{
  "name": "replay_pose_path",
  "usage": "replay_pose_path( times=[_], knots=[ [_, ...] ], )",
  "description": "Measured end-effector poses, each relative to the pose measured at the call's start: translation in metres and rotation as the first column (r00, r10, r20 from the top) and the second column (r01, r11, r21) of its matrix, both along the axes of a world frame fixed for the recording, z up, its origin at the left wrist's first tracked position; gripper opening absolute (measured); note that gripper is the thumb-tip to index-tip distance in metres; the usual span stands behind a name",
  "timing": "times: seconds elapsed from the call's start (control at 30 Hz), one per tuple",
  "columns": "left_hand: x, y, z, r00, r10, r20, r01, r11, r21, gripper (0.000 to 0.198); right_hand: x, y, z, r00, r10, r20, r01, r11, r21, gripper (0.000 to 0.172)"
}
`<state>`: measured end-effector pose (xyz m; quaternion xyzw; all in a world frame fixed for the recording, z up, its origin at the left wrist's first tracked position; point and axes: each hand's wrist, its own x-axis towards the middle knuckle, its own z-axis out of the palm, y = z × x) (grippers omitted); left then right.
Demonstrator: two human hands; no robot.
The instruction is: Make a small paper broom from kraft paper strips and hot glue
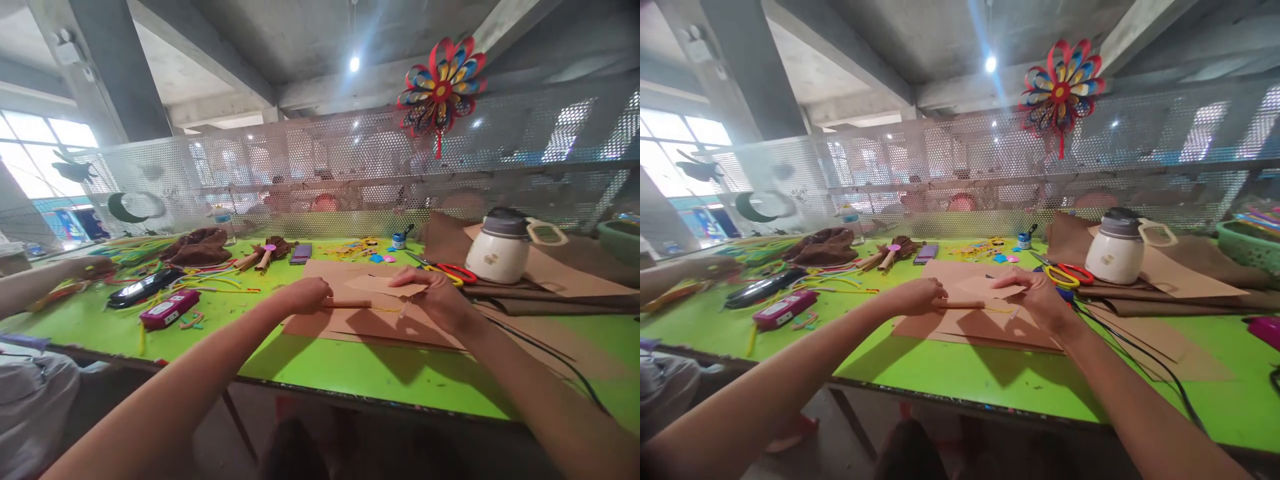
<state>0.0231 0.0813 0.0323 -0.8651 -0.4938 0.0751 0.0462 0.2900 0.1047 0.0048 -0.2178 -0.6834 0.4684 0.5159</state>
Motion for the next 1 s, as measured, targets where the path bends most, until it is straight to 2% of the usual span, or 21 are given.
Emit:
replay_pose_path(
  times=[0.17,0.27,0.37,0.47,0.53,0.63,0.7,0.83,0.93,1.0],
  knots=[
    [0.003,0.004,-0.009,0.997,-0.019,-0.080,0.021,1.000,0.017,0.020,-0.001,-0.001,-0.003,0.997,0.048,0.053,-0.047,0.999,-0.027,0.014],
    [0.004,0.005,-0.012,0.994,-0.052,-0.099,0.056,0.998,0.035,0.020,-0.001,-0.006,0.000,0.991,0.121,0.053,-0.116,0.988,-0.101,0.010],
    [0.003,0.007,-0.007,0.987,-0.108,-0.118,0.110,0.994,0.009,0.017,-0.002,-0.010,0.002,0.975,0.209,0.074,-0.196,0.969,-0.153,0.007],
    [0.005,0.009,0.006,0.979,-0.144,-0.147,0.141,0.990,-0.032,0.024,-0.006,-0.010,-0.002,0.957,0.249,0.151,-0.227,0.962,-0.150,0.009],
    [0.008,0.011,0.016,0.974,-0.142,-0.174,0.135,0.989,-0.053,0.026,-0.010,-0.009,-0.008,0.946,0.228,0.230,-0.212,0.973,-0.093,0.012],
    [0.014,0.014,0.029,0.971,-0.116,-0.210,0.103,0.992,-0.072,0.025,-0.018,-0.008,-0.017,0.938,0.124,0.324,-0.161,0.983,0.088,0.015],
    [0.017,0.017,0.035,0.969,-0.093,-0.228,0.077,0.994,-0.077,0.026,-0.023,-0.009,-0.024,0.932,0.060,0.357,-0.142,0.967,0.210,0.019],
    [0.022,0.021,0.040,0.967,-0.064,-0.248,0.046,0.996,-0.077,0.023,-0.031,-0.012,-0.037,0.883,-0.043,0.467,-0.186,0.882,0.433,0.020],
    [0.026,0.019,0.042,0.967,-0.051,-0.251,0.033,0.997,-0.075,0.022,-0.034,-0.016,-0.043,0.796,-0.201,0.571,-0.202,0.801,0.563,0.022],
    [0.029,0.015,0.042,0.968,-0.044,-0.248,0.025,0.997,-0.077,0.024,-0.034,-0.018,-0.044,0.743,-0.292,0.603,-0.189,0.773,0.606,0.024]
  ],
)
